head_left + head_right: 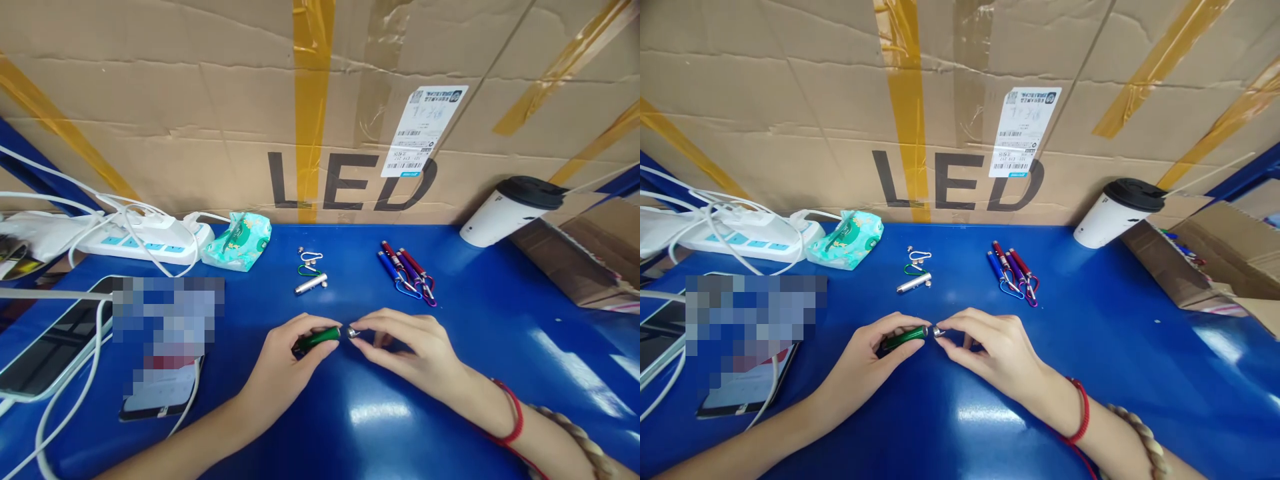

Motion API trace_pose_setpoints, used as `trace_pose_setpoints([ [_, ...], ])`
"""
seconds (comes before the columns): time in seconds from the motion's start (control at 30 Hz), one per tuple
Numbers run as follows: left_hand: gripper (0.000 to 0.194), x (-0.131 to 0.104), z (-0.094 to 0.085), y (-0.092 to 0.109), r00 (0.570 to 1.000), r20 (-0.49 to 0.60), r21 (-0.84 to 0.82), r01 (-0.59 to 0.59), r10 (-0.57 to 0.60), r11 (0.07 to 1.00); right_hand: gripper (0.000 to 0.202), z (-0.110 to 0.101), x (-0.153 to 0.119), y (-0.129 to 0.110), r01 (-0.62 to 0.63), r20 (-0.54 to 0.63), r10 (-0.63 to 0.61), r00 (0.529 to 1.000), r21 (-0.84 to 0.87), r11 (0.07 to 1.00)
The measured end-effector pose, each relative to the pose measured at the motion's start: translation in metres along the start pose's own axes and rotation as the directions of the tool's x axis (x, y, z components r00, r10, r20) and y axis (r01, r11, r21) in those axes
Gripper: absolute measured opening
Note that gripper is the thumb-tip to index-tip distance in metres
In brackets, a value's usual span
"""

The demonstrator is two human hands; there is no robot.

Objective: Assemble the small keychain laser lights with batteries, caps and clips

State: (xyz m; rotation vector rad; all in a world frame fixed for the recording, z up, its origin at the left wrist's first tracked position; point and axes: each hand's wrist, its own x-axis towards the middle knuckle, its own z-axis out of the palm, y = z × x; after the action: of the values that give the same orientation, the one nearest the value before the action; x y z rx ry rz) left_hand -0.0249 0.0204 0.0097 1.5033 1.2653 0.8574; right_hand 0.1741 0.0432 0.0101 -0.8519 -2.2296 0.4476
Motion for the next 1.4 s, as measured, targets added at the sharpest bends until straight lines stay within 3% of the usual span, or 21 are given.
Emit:
trace_pose_setpoints([
  [0.2,0.018,-0.002,0.001,-0.004,0.989,0.033,0.114,-0.149,0.146,0.982,0.013,-0.002,-0.001,-0.001,0.029,0.044,-0.031,0.999,0.039,0.999],
  [0.37,0.02,-0.003,0.002,-0.011,0.935,0.05,0.17,-0.354,0.35,0.92,0.009,-0.002,0.0,0.0,-0.007,0.069,-0.005,0.998,0.162,0.987],
  [0.57,0.021,-0.006,0.003,-0.012,0.888,0.081,0.17,-0.461,0.454,0.871,0.019,-0.001,0.004,-0.002,-0.169,0.102,0.146,0.984,0.284,0.944],
  [0.7,0.022,-0.008,0.003,-0.01,0.831,0.12,0.22,-0.555,0.543,0.802,0.029,-0.002,0.006,-0.003,-0.29,0.169,0.249,0.954,0.301,0.908],
  [0.9,0.024,-0.01,0.006,-0.015,0.804,0.165,0.266,-0.594,0.571,0.759,0.025,-0.001,0.005,-0.001,-0.302,0.235,0.235,0.943,0.311,0.901],
  [1.2,0.022,-0.013,0.004,-0.012,0.743,0.182,0.315,-0.665,0.644,0.677,0.016,-0.002,-0.002,-0.006,-0.241,0.249,0.165,0.954,0.316,0.918],
  [1.4,0.023,-0.015,0.003,-0.015,0.726,0.213,0.388,-0.677,0.654,0.626,0.02,-0.002,-0.003,-0.008,-0.183,0.254,0.109,0.961,0.292,0.939],
])
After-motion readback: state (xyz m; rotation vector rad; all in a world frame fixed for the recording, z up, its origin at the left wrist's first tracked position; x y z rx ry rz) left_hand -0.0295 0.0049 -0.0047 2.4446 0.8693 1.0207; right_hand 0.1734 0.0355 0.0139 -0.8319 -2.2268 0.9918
